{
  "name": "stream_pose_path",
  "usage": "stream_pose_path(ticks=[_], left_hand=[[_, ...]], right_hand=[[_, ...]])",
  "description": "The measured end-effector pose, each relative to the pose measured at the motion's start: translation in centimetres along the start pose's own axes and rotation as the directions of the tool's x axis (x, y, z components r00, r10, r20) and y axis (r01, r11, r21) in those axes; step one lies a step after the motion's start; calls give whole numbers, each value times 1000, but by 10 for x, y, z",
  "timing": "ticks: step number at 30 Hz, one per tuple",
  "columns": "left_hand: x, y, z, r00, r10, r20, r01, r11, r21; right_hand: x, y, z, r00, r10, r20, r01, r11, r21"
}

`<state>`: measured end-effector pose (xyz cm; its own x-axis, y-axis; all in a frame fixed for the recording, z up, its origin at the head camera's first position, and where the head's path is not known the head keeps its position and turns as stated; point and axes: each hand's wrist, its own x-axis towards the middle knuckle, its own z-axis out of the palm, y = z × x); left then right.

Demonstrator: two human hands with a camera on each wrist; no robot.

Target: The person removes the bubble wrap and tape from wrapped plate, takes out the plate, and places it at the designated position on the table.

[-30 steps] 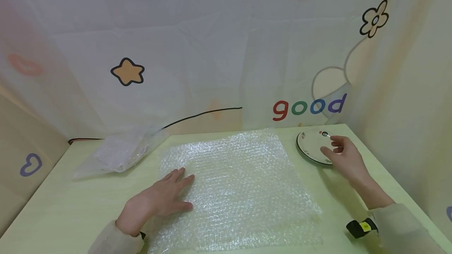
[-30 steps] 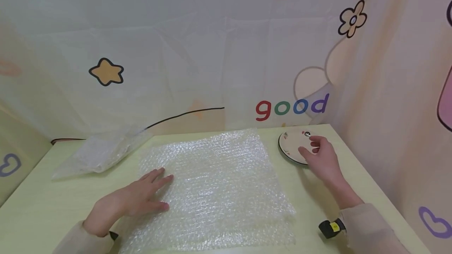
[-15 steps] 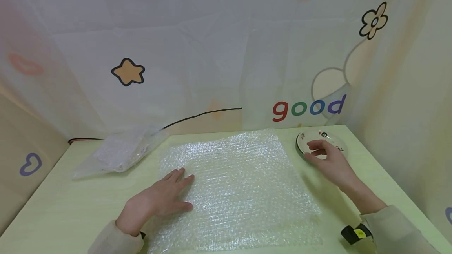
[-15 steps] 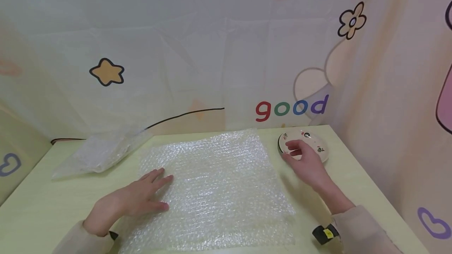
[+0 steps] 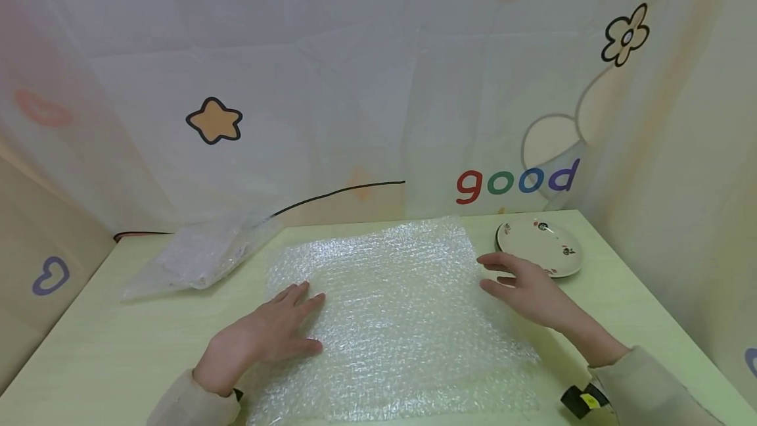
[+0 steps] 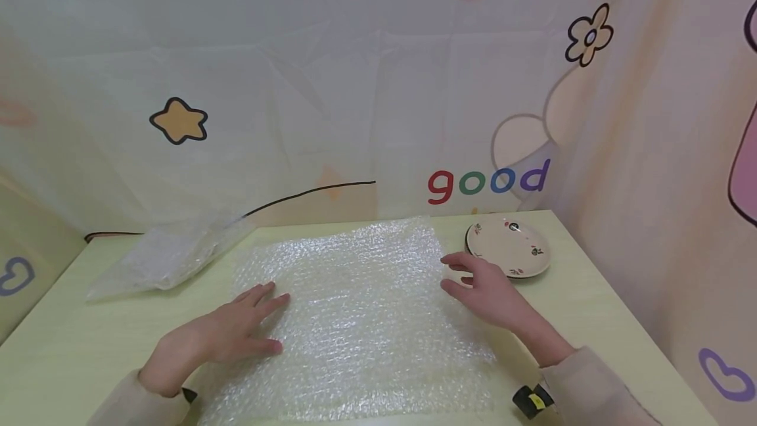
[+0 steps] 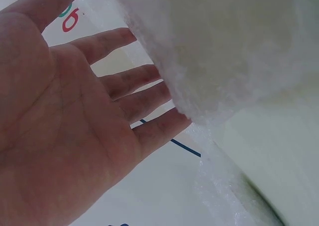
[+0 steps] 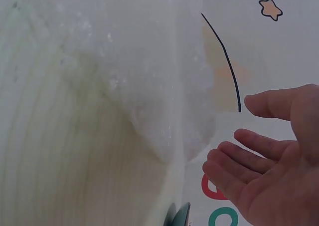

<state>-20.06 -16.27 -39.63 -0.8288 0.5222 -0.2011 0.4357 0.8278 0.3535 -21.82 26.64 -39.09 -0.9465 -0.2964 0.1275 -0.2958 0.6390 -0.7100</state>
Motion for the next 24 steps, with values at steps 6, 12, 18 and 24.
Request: stream_pose_path(ticks=[6,12,18,24], left_hand=[[1,0,0,1000,-6,7,6,1000,-9],[1,-1,0,1000,-6,9,6,1000,-5],[0,-1,-1,1000,4,1,-4,1000,3],[1,-2,-2,1000,4,2,-4,1000,-6]], right_hand=[[1,1,8,996,-63,55,66,997,-51],[0,-2,14,988,-122,94,129,990,-63],[0,-6,21,981,-98,166,113,990,-85],[-2,-9,26,963,-71,258,104,988,-117]])
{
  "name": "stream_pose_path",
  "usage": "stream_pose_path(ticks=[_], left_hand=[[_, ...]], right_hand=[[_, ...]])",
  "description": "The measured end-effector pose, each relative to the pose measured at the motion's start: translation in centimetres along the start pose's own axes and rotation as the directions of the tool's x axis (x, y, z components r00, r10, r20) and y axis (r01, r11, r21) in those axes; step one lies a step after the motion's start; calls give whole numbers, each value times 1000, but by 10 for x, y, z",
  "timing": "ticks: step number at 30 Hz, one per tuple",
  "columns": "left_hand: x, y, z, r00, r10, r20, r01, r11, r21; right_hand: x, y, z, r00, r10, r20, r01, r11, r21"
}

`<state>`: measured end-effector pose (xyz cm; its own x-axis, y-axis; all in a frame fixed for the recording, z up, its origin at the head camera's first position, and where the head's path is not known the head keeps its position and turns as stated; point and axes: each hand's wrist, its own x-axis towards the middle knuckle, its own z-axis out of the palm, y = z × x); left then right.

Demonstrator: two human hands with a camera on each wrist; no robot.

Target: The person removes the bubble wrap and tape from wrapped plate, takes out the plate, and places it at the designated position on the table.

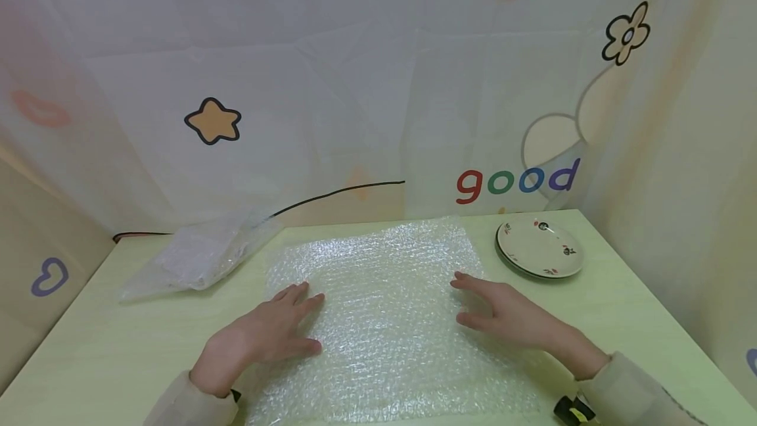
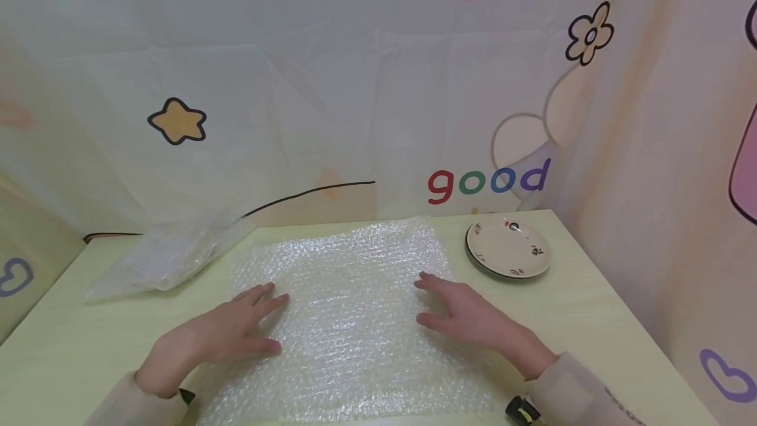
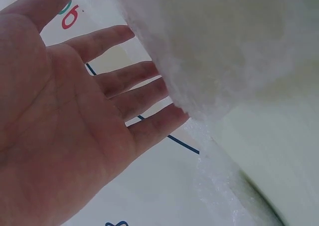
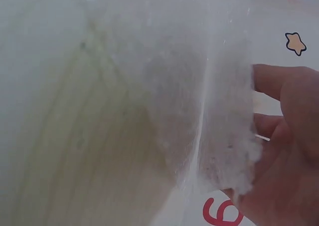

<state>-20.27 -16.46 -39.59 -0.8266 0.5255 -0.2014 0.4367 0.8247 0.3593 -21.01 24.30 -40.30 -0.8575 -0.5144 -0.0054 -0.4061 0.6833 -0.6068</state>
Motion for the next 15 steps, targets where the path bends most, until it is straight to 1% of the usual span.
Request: stream_pose_path(ticks=[3,6,9,15], left_hand=[[1,-1,0,1000,-4,5,5,1000,-15],[2,-2,-1,1000,-5,6,5,1000,-31],[0,-3,-3,1000,3,-3,-3,999,-45],[-1,-8,-5,999,28,-41,-31,997,-68]], right_hand=[[-1,-1,2,999,3,51,-3,1000,-4],[-1,-3,5,996,6,86,-5,1000,-18],[-1,-2,8,995,13,103,-8,999,-45],[-1,0,12,993,-7,121,19,995,-99]])
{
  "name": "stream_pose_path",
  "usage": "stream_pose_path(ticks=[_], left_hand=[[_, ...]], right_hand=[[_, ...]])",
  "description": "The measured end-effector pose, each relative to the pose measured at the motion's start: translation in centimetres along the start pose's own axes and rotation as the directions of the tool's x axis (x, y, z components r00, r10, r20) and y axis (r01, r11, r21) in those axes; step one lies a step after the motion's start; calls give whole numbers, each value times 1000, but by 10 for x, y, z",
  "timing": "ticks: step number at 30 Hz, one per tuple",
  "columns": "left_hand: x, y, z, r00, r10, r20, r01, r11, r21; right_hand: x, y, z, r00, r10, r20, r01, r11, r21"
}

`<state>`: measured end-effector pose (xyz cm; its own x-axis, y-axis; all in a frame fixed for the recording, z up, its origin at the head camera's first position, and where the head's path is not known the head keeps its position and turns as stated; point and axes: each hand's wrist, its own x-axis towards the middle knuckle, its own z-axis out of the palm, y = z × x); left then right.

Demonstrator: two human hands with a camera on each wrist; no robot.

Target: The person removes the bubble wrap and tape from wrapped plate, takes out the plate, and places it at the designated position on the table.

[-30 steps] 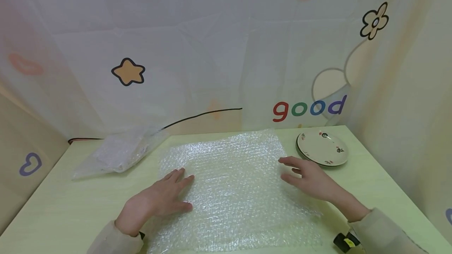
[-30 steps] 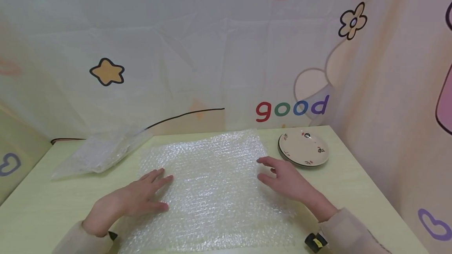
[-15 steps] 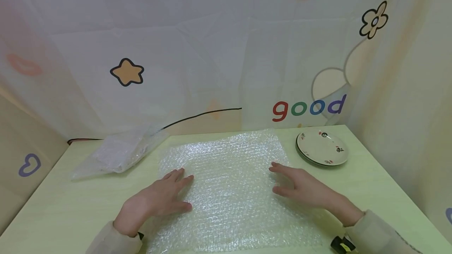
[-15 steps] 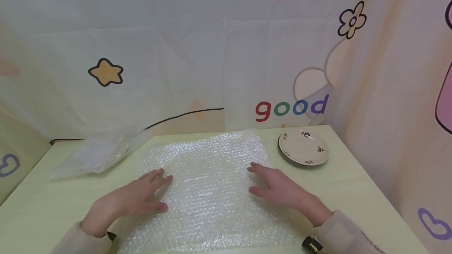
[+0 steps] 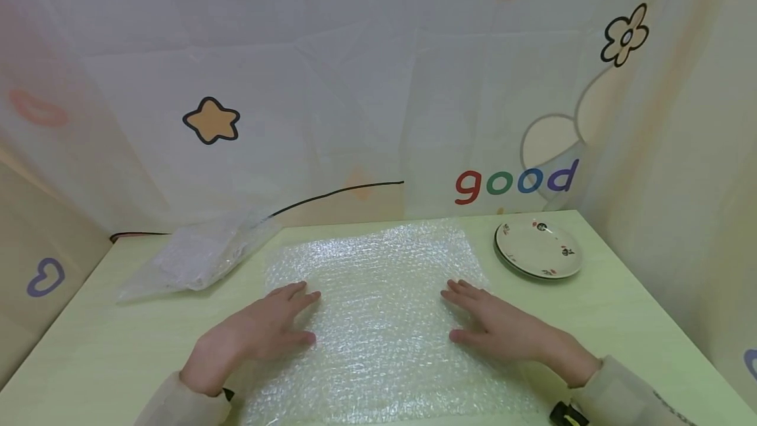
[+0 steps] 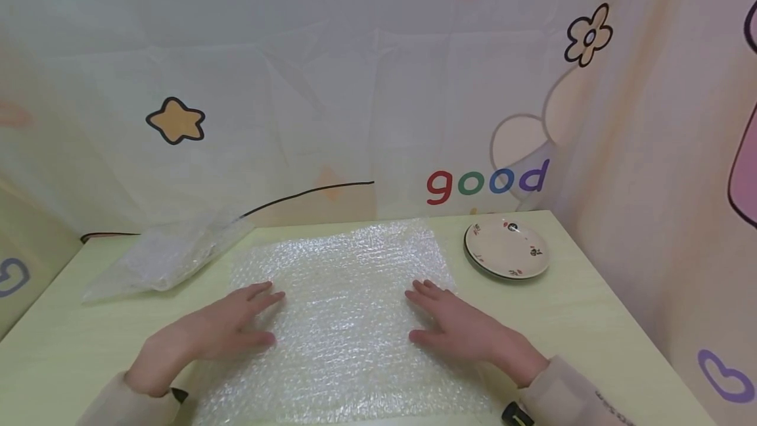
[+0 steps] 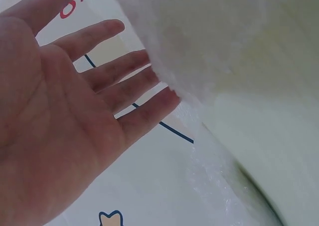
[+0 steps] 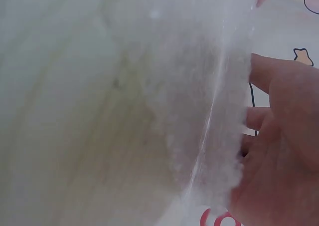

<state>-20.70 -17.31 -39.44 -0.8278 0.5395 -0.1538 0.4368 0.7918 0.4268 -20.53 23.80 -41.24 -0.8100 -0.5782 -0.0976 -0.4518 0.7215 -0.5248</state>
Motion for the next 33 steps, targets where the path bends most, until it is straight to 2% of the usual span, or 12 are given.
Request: stream_pose_path(ticks=[4,8,12,15,23,30,33], left_hand=[[0,-5,-1,999,30,-36,-29,999,26],[2,-7,-4,993,58,-101,-48,995,92],[2,-10,-8,978,94,-187,-65,986,156],[0,-12,-12,965,97,-244,-53,982,179],[-5,-23,-24,920,73,-385,-7,985,171],[-10,-36,-31,888,32,-459,37,989,140],[-12,-40,-34,878,-22,-478,85,990,110]], right_hand=[[-1,-2,-1,1000,-9,13,9,1000,-19],[-1,-4,-2,1000,0,21,1,999,-46],[-1,-6,-2,1000,11,18,-10,997,-72],[-1,-7,-1,1000,9,12,-8,996,-86],[0,-7,0,1000,-6,12,7,994,-112],[0,-8,-2,1000,2,26,1,994,-112],[0,-9,-3,1000,2,26,1,993,-115]])
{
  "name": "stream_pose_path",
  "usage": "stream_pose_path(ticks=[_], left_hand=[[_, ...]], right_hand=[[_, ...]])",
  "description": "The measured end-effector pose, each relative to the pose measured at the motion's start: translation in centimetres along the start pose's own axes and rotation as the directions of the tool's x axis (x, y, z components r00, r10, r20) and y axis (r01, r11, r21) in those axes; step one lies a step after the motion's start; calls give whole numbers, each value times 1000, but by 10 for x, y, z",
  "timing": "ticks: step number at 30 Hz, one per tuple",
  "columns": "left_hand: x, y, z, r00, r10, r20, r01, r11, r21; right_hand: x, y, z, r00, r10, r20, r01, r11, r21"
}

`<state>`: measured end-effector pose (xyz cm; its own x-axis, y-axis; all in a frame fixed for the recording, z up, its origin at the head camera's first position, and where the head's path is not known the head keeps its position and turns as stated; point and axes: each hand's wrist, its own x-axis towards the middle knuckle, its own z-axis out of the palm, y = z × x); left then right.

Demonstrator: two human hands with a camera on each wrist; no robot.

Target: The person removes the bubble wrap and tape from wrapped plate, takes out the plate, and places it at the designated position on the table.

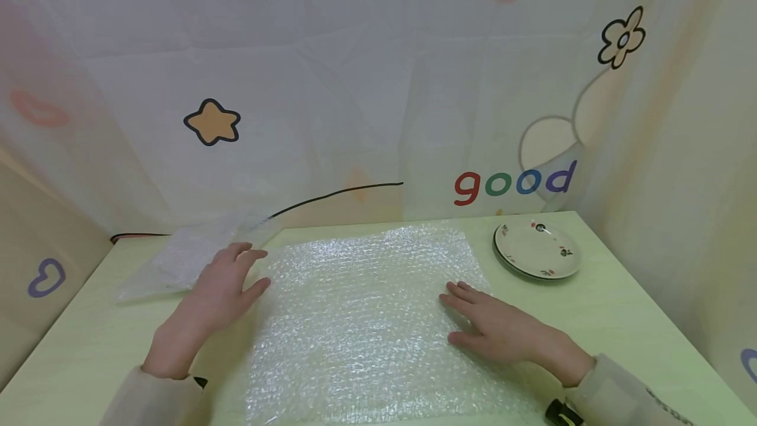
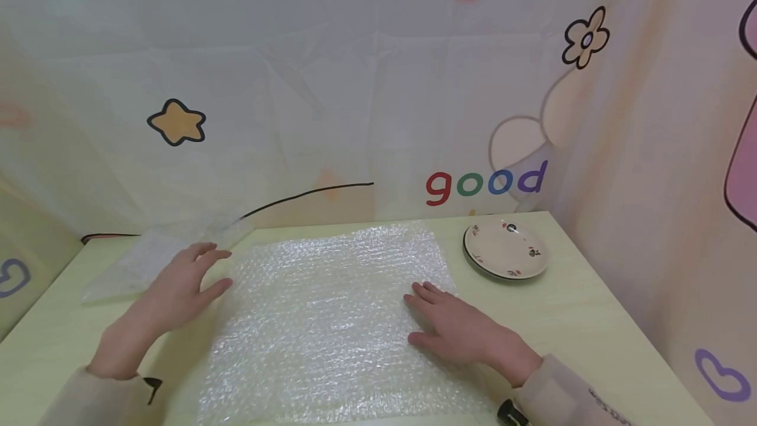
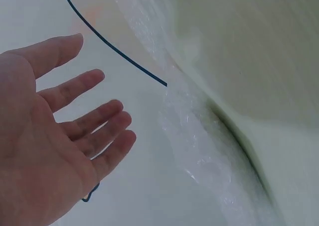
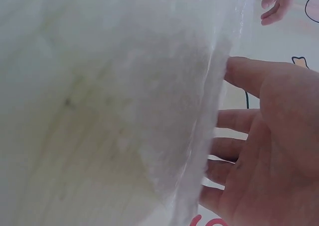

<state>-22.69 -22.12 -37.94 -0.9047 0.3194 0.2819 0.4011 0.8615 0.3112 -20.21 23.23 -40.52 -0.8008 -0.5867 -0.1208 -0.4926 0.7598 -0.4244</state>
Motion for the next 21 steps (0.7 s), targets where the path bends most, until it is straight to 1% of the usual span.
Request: stream_pose_path(ticks=[2,4,7,10,14,21], left_hand=[[0,-4,-2,999,-51,1,51,999,0],[0,-8,-5,994,-110,4,110,994,3],[0,-14,-9,983,-185,11,185,983,2],[-1,-21,-12,969,-242,39,242,970,3],[-3,-28,-13,952,-285,108,285,958,19],[-5,-36,-13,934,-306,183,305,952,34]], right_hand=[[0,-1,0,1000,-3,-1,3,1000,-4],[-1,-1,0,1000,-7,-3,7,1000,-7],[-1,-2,0,1000,-11,-5,11,1000,-11],[-1,-2,0,1000,-12,-5,12,1000,-11],[-1,-3,0,1000,-4,-3,4,1000,-7],[-1,-3,1,1000,4,-1,-4,1000,1]])
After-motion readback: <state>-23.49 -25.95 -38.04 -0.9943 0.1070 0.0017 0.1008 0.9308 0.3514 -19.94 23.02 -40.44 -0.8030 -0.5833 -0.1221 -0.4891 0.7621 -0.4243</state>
